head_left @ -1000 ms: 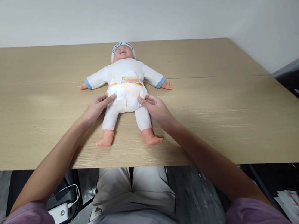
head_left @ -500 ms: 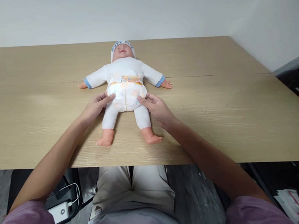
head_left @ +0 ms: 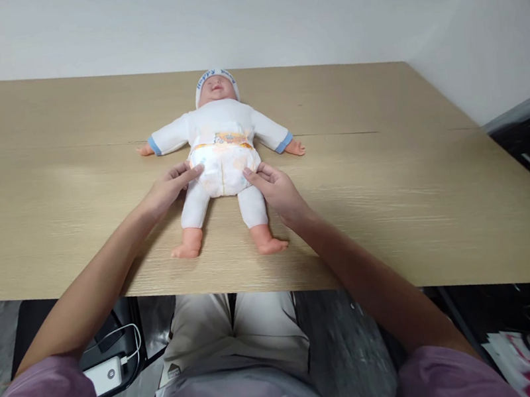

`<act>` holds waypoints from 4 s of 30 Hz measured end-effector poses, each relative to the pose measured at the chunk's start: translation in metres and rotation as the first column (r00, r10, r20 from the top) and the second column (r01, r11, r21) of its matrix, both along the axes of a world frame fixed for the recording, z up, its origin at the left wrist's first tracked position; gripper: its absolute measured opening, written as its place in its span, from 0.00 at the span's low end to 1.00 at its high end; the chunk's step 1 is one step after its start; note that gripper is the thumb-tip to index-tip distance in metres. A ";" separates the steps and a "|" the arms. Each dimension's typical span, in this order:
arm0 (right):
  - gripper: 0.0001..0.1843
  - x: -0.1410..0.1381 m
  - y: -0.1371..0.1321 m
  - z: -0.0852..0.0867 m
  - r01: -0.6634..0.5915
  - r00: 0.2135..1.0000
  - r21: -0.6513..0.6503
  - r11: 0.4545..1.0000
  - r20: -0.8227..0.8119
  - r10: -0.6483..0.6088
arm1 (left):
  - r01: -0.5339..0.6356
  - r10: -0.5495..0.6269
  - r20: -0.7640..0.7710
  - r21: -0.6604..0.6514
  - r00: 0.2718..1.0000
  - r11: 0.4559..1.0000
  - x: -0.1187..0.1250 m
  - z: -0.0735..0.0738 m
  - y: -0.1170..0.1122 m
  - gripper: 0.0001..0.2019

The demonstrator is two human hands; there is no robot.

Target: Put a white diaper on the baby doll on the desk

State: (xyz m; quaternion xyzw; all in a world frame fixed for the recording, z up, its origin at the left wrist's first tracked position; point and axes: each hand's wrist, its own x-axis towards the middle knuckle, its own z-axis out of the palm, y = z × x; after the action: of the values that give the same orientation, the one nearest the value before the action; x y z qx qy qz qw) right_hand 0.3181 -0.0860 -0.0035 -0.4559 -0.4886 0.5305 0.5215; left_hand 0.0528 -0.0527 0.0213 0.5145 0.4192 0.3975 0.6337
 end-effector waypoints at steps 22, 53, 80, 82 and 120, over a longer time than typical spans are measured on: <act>0.28 -0.001 -0.006 -0.006 0.106 0.965 0.216 0.971 0.213 -0.153 | -0.069 0.071 -0.025 0.059 0.997 0.996 -0.005 -0.013 0.011 0.29; 0.25 0.016 0.000 -0.006 0.073 0.647 0.531 0.845 0.619 -0.445 | -0.199 0.594 -0.323 0.735 0.737 0.648 -0.004 -0.007 -0.006 0.34; 0.31 0.077 0.139 -0.035 0.021 0.262 0.560 0.828 0.796 -0.546 | -0.007 0.602 -0.542 0.740 0.587 0.673 -0.024 -0.031 0.127 0.37; 0.31 0.078 0.143 -0.037 0.021 0.278 0.547 0.837 0.800 -0.531 | 0.003 0.586 -0.543 0.735 0.601 0.678 -0.024 -0.031 0.133 0.36; 0.41 0.081 0.146 -0.044 0.058 0.353 0.521 0.851 0.787 -0.506 | -0.057 0.610 -0.558 0.709 0.563 0.702 -0.029 -0.040 0.137 0.34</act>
State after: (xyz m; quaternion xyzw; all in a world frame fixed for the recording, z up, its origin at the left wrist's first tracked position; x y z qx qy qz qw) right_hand 0.3992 0.0596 -0.0472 -0.6281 -0.6999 -0.0176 0.3397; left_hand 0.0241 0.0846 -0.0191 0.7125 0.5851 0.3758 0.0942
